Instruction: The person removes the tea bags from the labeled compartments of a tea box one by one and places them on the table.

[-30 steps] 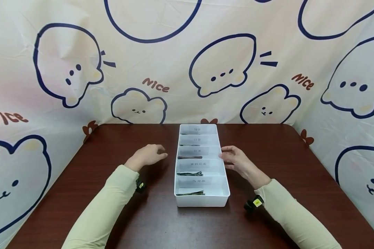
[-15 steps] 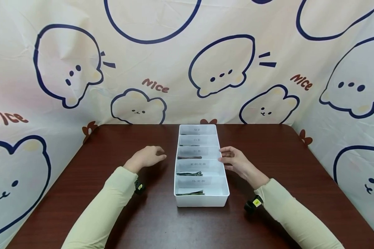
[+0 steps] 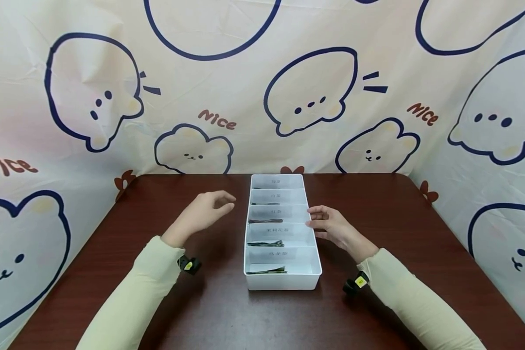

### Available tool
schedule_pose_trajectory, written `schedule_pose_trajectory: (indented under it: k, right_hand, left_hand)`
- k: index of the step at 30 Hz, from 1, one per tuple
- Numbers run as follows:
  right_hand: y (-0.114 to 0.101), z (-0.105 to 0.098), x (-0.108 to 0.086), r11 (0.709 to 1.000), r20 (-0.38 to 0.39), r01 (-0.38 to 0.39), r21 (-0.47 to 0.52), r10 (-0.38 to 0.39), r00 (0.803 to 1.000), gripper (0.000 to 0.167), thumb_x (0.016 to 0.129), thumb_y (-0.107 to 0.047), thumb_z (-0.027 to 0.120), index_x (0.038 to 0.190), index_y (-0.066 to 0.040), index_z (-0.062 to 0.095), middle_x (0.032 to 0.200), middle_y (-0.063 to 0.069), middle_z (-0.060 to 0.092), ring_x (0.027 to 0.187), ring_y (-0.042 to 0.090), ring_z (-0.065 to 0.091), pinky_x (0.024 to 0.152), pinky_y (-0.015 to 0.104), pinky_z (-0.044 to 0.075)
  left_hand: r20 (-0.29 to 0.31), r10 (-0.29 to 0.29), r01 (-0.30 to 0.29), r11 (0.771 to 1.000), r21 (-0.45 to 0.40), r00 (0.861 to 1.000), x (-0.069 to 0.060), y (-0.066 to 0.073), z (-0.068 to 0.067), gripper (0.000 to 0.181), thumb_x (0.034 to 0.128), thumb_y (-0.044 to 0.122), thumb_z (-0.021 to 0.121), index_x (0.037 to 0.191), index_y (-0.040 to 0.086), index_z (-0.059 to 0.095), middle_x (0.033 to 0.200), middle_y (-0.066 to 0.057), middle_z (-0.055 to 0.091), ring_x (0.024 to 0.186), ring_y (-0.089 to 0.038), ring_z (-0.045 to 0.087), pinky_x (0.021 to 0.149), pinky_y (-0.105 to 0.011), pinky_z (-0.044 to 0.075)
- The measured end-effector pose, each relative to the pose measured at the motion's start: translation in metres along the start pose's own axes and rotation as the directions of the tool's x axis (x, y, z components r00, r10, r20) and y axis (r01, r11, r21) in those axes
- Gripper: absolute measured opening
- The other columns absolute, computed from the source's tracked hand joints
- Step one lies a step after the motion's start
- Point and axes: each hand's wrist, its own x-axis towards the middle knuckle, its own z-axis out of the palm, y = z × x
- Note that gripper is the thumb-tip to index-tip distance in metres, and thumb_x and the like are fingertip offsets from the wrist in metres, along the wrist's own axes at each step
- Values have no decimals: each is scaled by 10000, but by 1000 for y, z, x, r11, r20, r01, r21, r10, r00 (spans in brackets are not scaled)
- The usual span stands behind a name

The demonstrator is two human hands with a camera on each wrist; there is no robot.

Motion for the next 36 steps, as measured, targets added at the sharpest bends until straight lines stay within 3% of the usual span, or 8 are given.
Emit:
schedule_pose_trajectory:
  k: [4,8,15,18,22,28,36]
  right_hand:
    - [0,0,0,1000,-1,-2,-11,2,1000,478,907,-62,657,1334,0,451,1120,92,518,926,152,573,863,355,538]
    - [1,-1,0,1000,-7,1,-21,-1,1000,477,910,-74,659,1336,-4,456,1106,77,521,936,155,568,846,338,541]
    - [3,-1,0,1000,-11,10,-7,-10,1000,471,905,-73,664,1326,-6,463,1077,55,516,936,154,565,839,336,541]
    - [4,0,0,1000,-15,16,8,-16,1000,470,900,-72,669,1320,-7,467,1077,58,521,931,156,573,839,346,542]
    - [6,1,0,1000,-25,24,13,-24,999,458,900,-65,664,1313,-11,473,1094,78,523,930,168,580,846,358,545]
    - [7,1,0,999,-16,27,22,-26,1000,456,898,-54,659,1311,-1,474,1155,146,514,923,172,584,831,346,549]
    - [6,0,-1,999,-11,36,11,-36,999,457,903,-64,657,1314,-1,468,1130,121,523,931,172,580,830,344,550]
  left_hand:
    - [-72,79,-89,984,-154,994,-18,25,-4,202,954,311,619,1133,234,670,1139,7,680,1001,-189,620,826,-396,536]
    - [-73,136,-151,947,-282,988,-38,40,5,163,936,306,649,1079,241,693,1075,42,695,915,-150,641,778,-354,546]
    - [12,222,-200,901,-386,975,-64,37,34,161,913,210,683,1030,106,719,885,-20,691,724,-91,593,624,-238,506]
    - [72,251,-206,901,-381,965,-71,32,45,185,896,214,701,1024,81,720,760,7,637,614,-42,502,541,-195,433]
    - [137,253,-190,914,-357,958,-76,28,53,224,862,256,739,1025,103,725,665,62,535,568,-11,430,529,-171,387]
    - [170,243,-185,936,-298,955,-77,22,60,203,829,286,771,995,171,753,667,86,511,589,1,443,554,-167,403]
    - [195,296,-252,942,-222,935,-75,21,62,141,832,189,761,972,191,780,676,127,520,593,33,441,540,-147,395]
